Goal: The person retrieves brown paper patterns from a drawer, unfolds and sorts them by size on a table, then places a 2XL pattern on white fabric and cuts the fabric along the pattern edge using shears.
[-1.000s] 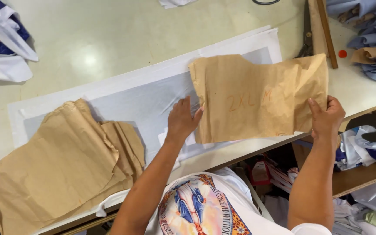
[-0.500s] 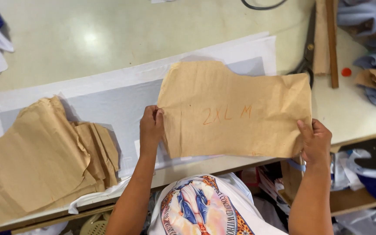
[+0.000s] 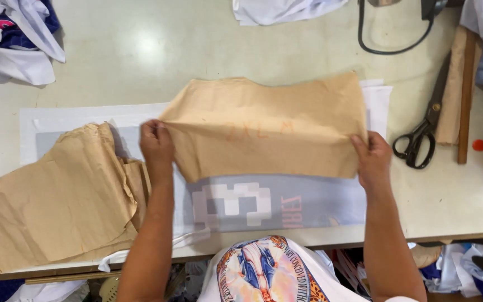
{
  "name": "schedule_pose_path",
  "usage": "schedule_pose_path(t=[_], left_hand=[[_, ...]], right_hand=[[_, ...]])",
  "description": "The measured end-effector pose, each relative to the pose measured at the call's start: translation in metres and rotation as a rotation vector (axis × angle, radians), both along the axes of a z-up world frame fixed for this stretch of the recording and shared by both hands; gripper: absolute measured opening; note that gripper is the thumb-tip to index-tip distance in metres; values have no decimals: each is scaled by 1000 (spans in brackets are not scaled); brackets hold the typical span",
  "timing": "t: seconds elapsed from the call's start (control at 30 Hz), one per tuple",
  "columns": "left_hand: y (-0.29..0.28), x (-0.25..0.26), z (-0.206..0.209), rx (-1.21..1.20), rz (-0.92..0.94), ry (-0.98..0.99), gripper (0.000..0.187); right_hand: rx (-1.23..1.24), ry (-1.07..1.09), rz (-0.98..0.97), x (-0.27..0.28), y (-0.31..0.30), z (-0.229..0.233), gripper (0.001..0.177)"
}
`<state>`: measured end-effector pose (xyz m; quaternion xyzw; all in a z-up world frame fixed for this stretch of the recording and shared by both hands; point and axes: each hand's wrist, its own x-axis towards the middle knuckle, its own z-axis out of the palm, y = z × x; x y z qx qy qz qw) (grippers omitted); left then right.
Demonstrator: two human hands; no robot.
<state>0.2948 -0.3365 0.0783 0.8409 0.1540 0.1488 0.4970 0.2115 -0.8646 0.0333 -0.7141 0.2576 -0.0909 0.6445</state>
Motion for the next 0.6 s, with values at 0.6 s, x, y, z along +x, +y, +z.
schedule_pose_path(t=[0.6], left_hand=[[86, 134, -13, 651, 235, 181, 16]], right_hand=[[-276, -191, 336, 247, 94, -3, 26]])
